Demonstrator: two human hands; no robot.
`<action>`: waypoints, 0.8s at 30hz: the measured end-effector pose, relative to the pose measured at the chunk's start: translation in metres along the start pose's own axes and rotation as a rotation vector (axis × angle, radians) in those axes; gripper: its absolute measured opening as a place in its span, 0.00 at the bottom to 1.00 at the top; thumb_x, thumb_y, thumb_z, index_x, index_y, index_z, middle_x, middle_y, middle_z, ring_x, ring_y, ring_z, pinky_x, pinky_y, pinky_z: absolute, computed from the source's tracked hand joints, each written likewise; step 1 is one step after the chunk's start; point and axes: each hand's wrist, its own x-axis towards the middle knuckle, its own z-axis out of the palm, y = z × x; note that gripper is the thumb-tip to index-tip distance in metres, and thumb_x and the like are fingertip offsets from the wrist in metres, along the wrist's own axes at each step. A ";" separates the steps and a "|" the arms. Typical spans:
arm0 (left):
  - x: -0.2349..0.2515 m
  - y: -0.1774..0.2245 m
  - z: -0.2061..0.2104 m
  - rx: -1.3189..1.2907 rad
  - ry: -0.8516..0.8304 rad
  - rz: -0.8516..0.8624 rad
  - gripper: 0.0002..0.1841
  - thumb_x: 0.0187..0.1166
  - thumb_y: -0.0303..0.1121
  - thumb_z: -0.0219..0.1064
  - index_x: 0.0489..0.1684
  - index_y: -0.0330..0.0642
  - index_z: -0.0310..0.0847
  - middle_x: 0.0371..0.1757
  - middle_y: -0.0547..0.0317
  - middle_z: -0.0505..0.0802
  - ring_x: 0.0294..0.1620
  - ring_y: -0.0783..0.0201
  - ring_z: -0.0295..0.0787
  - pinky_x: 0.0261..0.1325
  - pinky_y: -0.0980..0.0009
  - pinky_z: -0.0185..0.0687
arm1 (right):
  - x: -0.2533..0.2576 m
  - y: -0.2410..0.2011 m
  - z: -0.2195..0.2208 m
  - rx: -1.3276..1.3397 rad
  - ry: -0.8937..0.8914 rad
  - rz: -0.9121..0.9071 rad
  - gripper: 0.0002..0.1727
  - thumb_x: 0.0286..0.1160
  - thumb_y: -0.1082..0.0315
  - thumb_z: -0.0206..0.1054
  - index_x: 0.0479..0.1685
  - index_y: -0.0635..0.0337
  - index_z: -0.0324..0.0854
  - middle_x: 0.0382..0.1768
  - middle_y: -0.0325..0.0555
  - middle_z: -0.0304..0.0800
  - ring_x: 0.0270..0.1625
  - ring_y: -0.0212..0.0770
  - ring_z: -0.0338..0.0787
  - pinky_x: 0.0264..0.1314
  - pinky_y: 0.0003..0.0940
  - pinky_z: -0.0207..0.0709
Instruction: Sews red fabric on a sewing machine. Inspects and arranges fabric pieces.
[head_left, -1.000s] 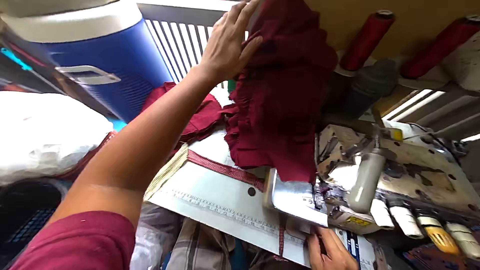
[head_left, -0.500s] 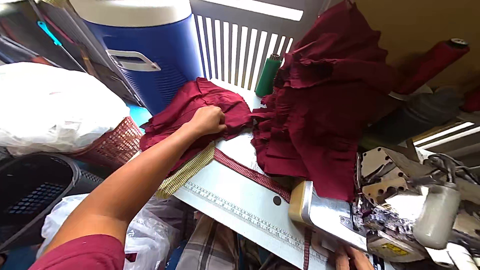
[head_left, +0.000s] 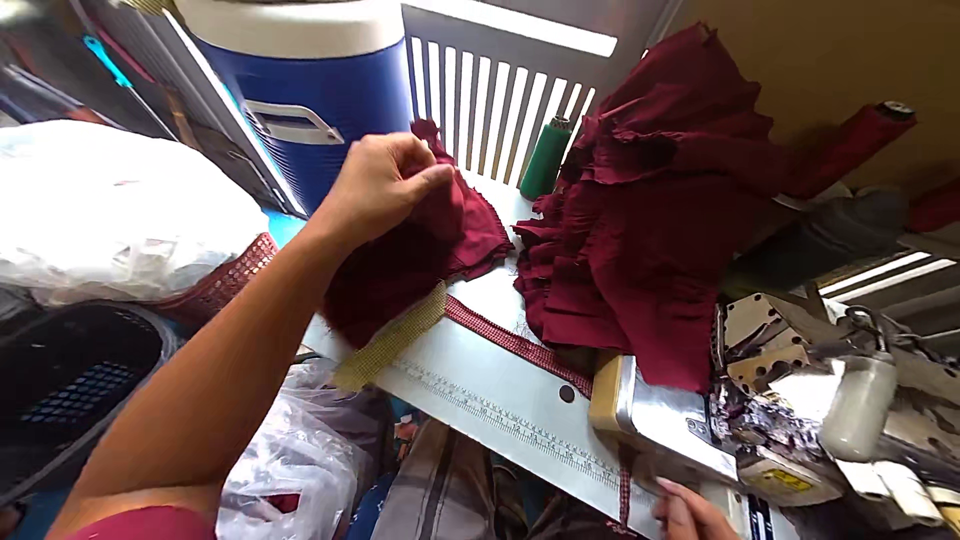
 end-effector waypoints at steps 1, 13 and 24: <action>-0.015 0.018 -0.002 -0.080 -0.022 -0.027 0.13 0.84 0.44 0.68 0.42 0.42 0.86 0.27 0.63 0.88 0.26 0.73 0.81 0.36 0.68 0.79 | 0.004 -0.016 0.007 0.086 -0.083 -0.006 0.13 0.88 0.66 0.59 0.53 0.61 0.89 0.34 0.37 0.92 0.36 0.21 0.89 0.42 0.20 0.86; -0.253 0.130 0.106 -0.967 -0.284 -0.259 0.07 0.83 0.30 0.65 0.53 0.40 0.80 0.36 0.63 0.93 0.34 0.72 0.89 0.39 0.74 0.87 | 0.028 -0.087 0.060 0.698 -0.216 0.666 0.33 0.90 0.47 0.53 0.82 0.62 0.67 0.74 0.53 0.79 0.65 0.42 0.89 0.58 0.40 0.89; -0.311 0.131 0.128 -1.177 0.194 -0.505 0.17 0.91 0.30 0.43 0.61 0.42 0.78 0.53 0.66 0.93 0.53 0.77 0.90 0.56 0.78 0.87 | 0.011 -0.111 0.053 0.936 -0.531 0.467 0.35 0.85 0.65 0.65 0.88 0.65 0.56 0.70 0.55 0.84 0.66 0.39 0.88 0.72 0.40 0.82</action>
